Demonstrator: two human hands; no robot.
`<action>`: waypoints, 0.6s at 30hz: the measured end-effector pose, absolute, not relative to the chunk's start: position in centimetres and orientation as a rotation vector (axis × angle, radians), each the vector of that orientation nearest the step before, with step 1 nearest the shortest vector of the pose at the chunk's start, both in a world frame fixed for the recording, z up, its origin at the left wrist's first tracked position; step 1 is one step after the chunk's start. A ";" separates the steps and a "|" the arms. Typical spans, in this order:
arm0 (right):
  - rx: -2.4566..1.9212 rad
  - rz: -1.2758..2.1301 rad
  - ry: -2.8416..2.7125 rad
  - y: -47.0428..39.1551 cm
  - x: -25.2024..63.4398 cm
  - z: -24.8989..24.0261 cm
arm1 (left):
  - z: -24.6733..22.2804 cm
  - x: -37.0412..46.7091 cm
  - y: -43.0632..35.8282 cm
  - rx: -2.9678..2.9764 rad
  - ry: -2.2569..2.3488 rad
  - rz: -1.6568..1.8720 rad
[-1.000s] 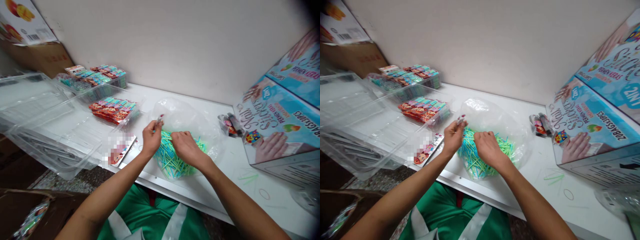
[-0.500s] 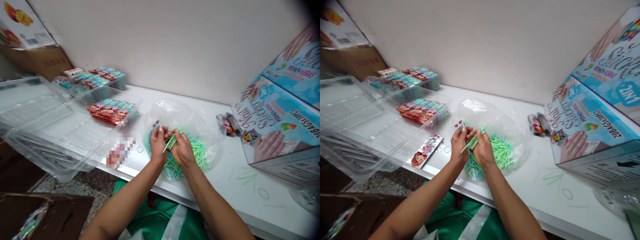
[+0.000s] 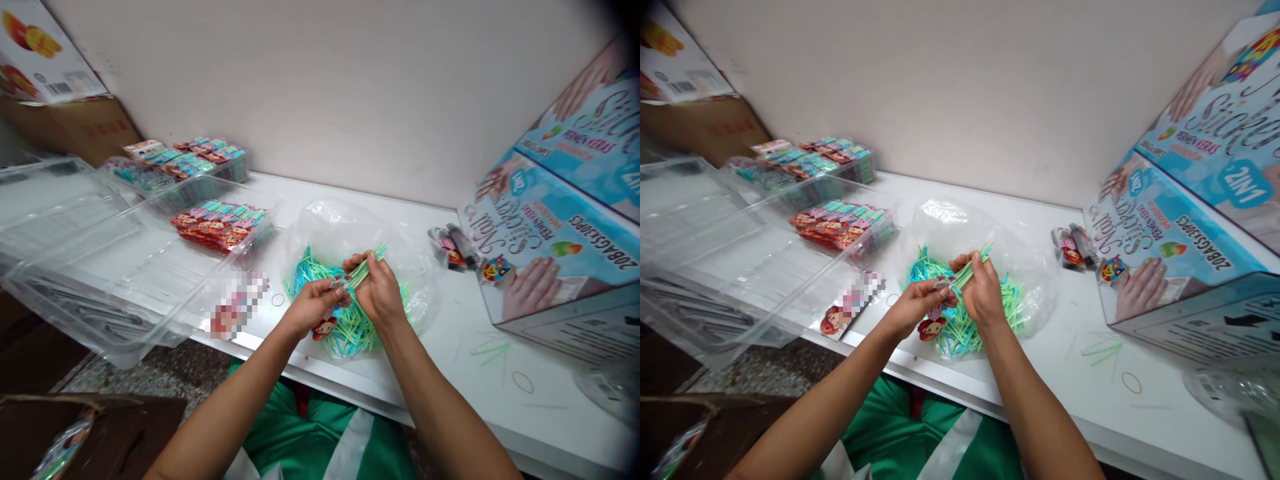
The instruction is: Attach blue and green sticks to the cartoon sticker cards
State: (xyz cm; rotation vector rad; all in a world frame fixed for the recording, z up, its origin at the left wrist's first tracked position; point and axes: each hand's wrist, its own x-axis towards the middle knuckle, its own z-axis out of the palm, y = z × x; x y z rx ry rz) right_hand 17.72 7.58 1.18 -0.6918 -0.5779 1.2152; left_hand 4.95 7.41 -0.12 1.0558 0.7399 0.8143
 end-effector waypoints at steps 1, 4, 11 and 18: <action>-0.668 1.222 -0.550 7.5 17.7 1.3 | -0.2 5.0 7.4 1.009 0.759 0.833; -0.649 1.218 -0.501 7.0 17.3 1.3 | -0.2 5.1 7.2 0.906 0.763 0.853; -0.784 1.323 -0.658 5.5 16.4 0.8 | -0.3 5.5 6.3 0.807 0.732 0.850; -1.127 1.195 -0.864 4.7 16.6 0.3 | -0.5 5.1 5.9 0.785 0.732 0.872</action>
